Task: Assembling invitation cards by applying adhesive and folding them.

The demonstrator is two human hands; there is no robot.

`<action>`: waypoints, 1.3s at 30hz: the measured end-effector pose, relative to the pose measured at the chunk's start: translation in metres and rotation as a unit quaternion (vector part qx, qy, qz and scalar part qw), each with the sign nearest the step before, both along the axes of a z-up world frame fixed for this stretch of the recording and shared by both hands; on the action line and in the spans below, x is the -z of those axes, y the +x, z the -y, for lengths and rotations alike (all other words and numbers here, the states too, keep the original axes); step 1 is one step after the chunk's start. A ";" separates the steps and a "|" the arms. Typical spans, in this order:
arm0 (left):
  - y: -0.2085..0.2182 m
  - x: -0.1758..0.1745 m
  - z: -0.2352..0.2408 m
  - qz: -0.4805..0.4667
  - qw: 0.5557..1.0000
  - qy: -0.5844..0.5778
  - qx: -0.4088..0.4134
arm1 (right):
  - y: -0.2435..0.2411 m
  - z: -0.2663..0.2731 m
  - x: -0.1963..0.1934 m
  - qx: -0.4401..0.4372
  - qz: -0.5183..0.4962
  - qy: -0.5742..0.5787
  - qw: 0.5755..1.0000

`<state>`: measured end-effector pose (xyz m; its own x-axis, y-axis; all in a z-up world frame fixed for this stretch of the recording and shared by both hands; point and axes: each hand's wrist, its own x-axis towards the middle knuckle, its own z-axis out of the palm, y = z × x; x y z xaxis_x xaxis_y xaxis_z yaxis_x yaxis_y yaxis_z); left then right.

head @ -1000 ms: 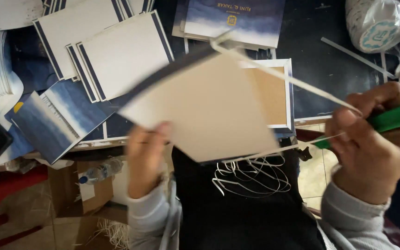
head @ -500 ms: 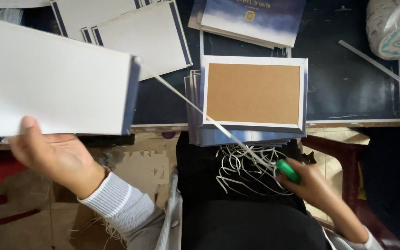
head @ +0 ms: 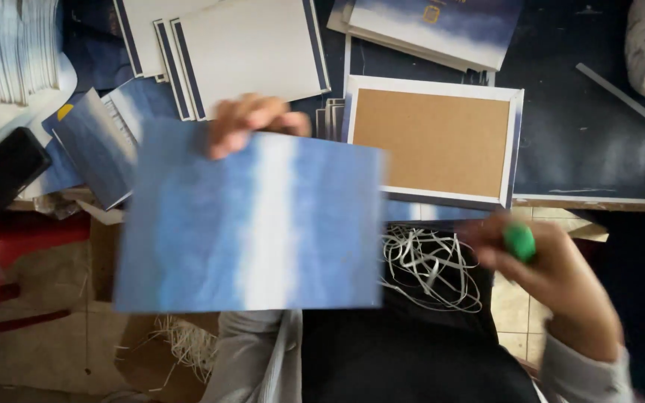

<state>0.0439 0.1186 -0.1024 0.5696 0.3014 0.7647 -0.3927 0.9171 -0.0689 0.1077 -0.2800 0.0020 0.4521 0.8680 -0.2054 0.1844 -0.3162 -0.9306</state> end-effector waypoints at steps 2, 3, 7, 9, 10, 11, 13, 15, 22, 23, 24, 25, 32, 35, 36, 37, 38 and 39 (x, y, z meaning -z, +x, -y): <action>0.039 0.034 0.022 0.075 0.997 -0.013 -0.018 | -0.006 -0.037 -0.012 0.080 0.059 0.000 0.995; 0.031 0.012 0.042 0.074 0.997 -0.013 -0.017 | -0.014 -0.046 -0.005 0.081 0.058 0.000 0.995; 0.004 -0.047 0.098 -0.077 0.988 -0.113 0.075 | -0.036 -0.084 0.005 0.216 -0.193 0.125 0.949; -0.001 -0.064 0.105 -0.111 0.969 -0.194 0.103 | -0.040 -0.092 0.022 0.256 -0.250 0.159 0.920; 0.000 -0.071 0.104 -0.094 0.970 -0.186 0.129 | -0.040 -0.091 0.040 0.250 -0.270 0.215 0.905; 0.001 -0.077 0.104 -0.076 0.969 -0.179 0.154 | -0.040 -0.088 0.057 0.243 -0.289 0.268 0.887; 0.008 -0.080 0.129 -0.051 0.954 -0.268 0.127 | -0.038 -0.094 0.039 0.268 -0.328 0.242 0.873; 0.005 -0.086 0.129 -0.023 0.929 -0.356 0.101 | -0.035 -0.090 0.034 0.296 -0.363 0.215 0.857; -0.043 -0.026 0.086 -0.506 0.791 0.290 -0.186 | -0.002 -0.017 0.030 0.490 -0.015 0.222 0.843; -0.050 -0.012 0.087 -0.485 0.684 0.477 -0.264 | 0.006 -0.006 0.028 0.502 0.064 0.233 0.831; -0.048 -0.031 0.096 -0.484 0.687 0.478 -0.257 | 0.006 -0.009 0.027 0.507 0.066 0.229 0.828; -0.045 -0.051 0.104 -0.455 0.750 0.449 -0.167 | 0.007 -0.012 0.025 0.547 0.044 0.264 0.793; -0.041 -0.044 0.154 -0.507 0.800 0.313 -0.071 | -0.021 -0.037 0.048 0.420 -0.052 0.278 0.862; -0.024 -0.103 0.112 -0.436 0.683 0.452 -0.374 | 0.009 -0.014 0.015 0.308 0.187 0.057 0.931; -0.028 -0.119 0.097 -0.436 0.682 0.452 -0.375 | 0.021 -0.006 0.015 0.308 0.187 0.058 0.931; -0.032 -0.136 0.082 -0.437 0.671 0.523 -0.291 | 0.030 0.003 0.014 0.389 0.247 0.068 0.885; -0.036 -0.152 0.068 -0.433 0.653 0.587 -0.204 | 0.040 0.012 0.014 0.466 0.304 0.077 0.827; -0.034 -0.151 0.061 -0.434 0.653 0.586 -0.202 | 0.046 0.022 0.006 0.466 0.303 0.075 0.828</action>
<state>0.0100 0.0571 0.0481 0.9972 0.0584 0.0469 -0.0439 -0.0516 0.9977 0.1537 -0.3017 -0.0039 0.9203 0.0789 0.3832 0.3728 -0.4740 -0.7977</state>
